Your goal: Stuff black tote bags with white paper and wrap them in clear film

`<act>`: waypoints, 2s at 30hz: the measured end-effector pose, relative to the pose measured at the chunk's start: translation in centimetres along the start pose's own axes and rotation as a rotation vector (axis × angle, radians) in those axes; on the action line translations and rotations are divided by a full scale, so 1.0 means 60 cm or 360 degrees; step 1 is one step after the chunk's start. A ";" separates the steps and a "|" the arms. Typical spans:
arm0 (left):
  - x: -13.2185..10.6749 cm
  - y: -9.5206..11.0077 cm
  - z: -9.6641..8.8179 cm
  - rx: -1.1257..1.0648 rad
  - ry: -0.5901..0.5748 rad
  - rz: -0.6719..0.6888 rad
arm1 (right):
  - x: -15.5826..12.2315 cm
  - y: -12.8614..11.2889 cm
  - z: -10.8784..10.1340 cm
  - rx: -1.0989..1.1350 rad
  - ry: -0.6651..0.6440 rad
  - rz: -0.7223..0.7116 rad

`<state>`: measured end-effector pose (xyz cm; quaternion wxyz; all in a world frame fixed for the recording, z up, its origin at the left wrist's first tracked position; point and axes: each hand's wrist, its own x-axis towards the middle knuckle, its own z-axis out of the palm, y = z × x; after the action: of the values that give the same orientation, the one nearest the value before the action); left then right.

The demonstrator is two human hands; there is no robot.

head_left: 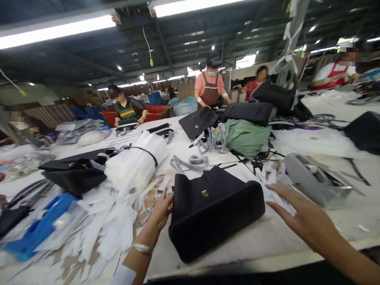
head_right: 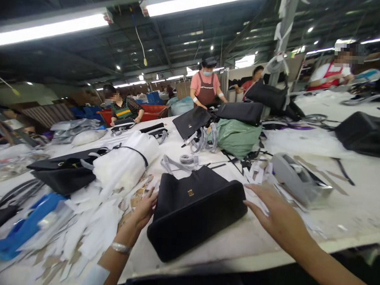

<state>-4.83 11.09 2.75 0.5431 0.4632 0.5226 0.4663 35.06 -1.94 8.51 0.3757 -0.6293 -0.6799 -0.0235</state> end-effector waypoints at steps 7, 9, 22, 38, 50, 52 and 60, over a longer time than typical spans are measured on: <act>-0.120 0.018 -0.008 0.0581 -0.0149 0.0375 | -0.009 0.037 0.074 0.0362 -0.0381 0.0359; -0.145 0.028 -0.010 0.0792 -0.0315 0.0380 | -0.017 0.038 0.070 0.0346 -0.0510 0.0417; 0.003 0.144 0.061 0.2034 -0.0588 0.0848 | 0.188 -0.132 0.077 -0.0059 -0.0827 -0.0402; 0.146 0.027 0.127 0.2234 -0.0715 0.0718 | 0.249 -0.043 0.344 -0.0554 -0.1038 -0.0051; 0.204 0.065 0.092 0.2590 -0.1172 0.1021 | 0.194 -0.025 0.331 0.0125 -0.0489 -0.0282; 0.226 0.072 0.106 0.2609 -0.1372 0.1102 | 0.193 -0.029 0.324 0.0194 -0.0378 -0.0373; 0.259 0.086 0.153 0.2646 -0.1746 0.0608 | 0.186 -0.056 0.286 0.0534 -0.0113 -0.0528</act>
<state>4.53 27.01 5.98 0.1299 0.9204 0.2771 -0.2433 24.71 15.40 3.74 0.4419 -0.4382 -0.7811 0.0506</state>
